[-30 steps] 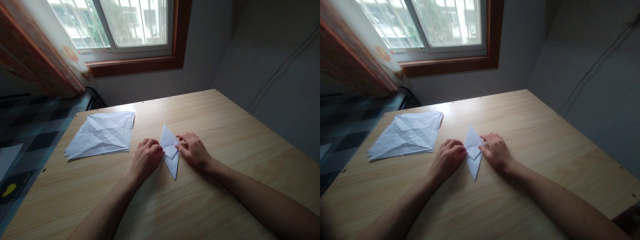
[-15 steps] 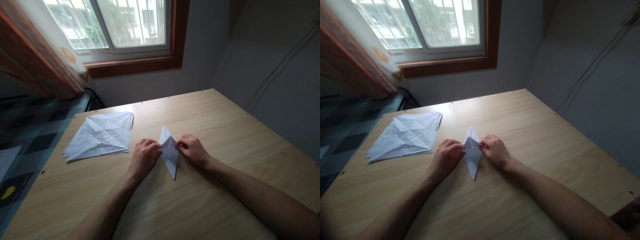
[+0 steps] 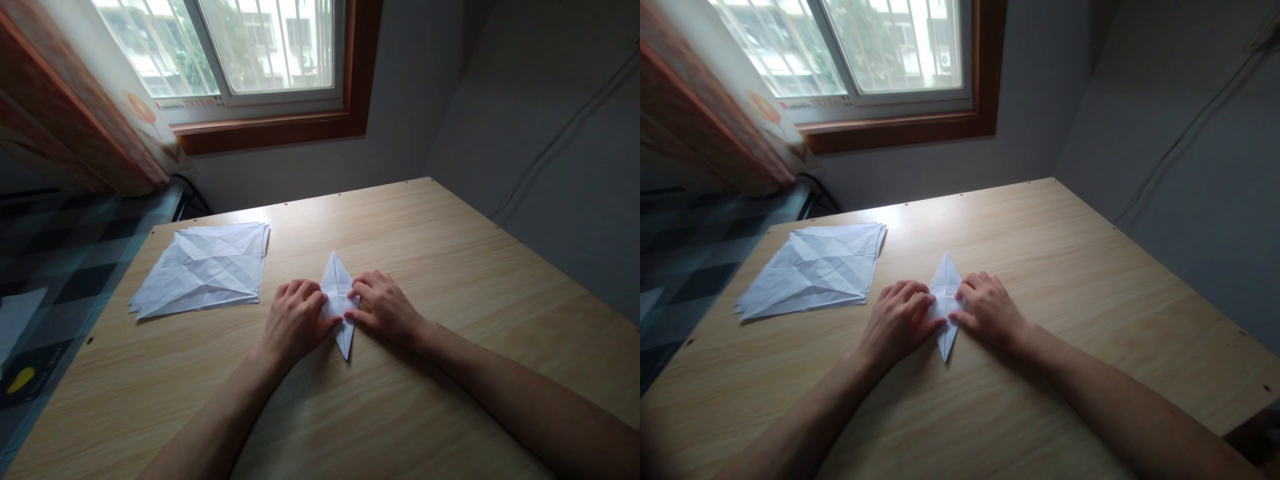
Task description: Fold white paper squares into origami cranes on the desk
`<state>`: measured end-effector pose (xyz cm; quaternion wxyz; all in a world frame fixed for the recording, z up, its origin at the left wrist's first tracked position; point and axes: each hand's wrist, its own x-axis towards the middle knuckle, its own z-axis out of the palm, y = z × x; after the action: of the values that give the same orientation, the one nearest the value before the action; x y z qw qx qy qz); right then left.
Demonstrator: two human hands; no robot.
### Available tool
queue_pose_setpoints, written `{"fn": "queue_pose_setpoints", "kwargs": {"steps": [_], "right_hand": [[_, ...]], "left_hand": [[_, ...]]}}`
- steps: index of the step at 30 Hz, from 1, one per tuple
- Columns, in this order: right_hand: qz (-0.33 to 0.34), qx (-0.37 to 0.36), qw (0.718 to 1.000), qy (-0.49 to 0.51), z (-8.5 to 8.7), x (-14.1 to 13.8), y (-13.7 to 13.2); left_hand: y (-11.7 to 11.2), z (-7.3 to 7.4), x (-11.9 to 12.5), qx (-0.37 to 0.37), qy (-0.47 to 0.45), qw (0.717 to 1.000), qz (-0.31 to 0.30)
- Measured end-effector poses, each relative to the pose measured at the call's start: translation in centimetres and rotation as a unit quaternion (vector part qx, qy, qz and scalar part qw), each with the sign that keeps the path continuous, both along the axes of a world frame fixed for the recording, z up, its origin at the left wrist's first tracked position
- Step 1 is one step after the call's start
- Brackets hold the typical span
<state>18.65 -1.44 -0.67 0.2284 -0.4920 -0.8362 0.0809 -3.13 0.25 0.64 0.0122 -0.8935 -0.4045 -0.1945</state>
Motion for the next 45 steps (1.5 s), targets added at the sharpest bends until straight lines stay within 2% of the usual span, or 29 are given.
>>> {"fn": "queue_pose_setpoints", "kwargs": {"steps": [6, 12, 15, 17, 18, 21, 23, 27, 31, 37, 42, 45], "right_hand": [[0.041, 0.008, 0.999, -0.034, 0.4, 0.9, 0.3], [0.059, 0.04, 0.994, -0.077, 1.2, 1.1, -0.1], [0.073, 0.075, 0.99, -0.092, 1.1, 0.6, -0.4], [0.086, 0.115, 0.984, -0.106, 0.8, 0.2, -0.5], [0.094, 0.14, 0.979, -0.112, 0.7, 0.0, -0.5], [0.11, 0.199, 0.966, -0.123, 0.3, -0.3, -0.5], [0.117, 0.214, 0.961, -0.128, 0.2, -0.5, -0.4], [0.108, 0.193, 0.969, -0.111, 0.1, -0.5, -0.4], [0.086, 0.134, 0.985, -0.073, 0.0, -0.1, -0.3], [0.031, 0.073, 0.997, -0.022, -0.2, 0.2, 0.1], [0.002, 0.053, 0.998, -0.04, -0.4, -0.4, 0.4], [-0.016, 0.043, 0.997, -0.06, -0.3, -0.8, 0.5]], "left_hand": [[0.3, -0.7, -0.3, 0.004, -0.009, 1.0, -0.005], [0.9, -0.9, -1.0, 0.048, -0.07, 0.995, 0.059], [1.0, -0.7, -1.1, 0.079, -0.067, 0.993, 0.064], [0.9, -0.6, -1.0, 0.096, -0.062, 0.993, 0.032], [0.8, -0.5, -0.9, 0.095, -0.059, 0.994, -0.004], [0.4, -0.5, -0.4, 0.049, -0.037, 0.989, -0.136], [0.2, -0.6, -0.1, 0.022, -0.02, 0.985, -0.171], [0.0, -0.8, 0.1, 0.008, -0.036, 0.986, -0.161], [0.1, -1.0, 0.0, -0.006, -0.07, 0.988, -0.135], [0.1, -0.8, 0.3, -0.03, -0.113, 0.989, -0.091], [0.0, -0.7, 0.4, -0.001, -0.071, 0.996, -0.046], [-0.1, -0.5, 0.4, 0.027, -0.034, 0.998, -0.052]]}}
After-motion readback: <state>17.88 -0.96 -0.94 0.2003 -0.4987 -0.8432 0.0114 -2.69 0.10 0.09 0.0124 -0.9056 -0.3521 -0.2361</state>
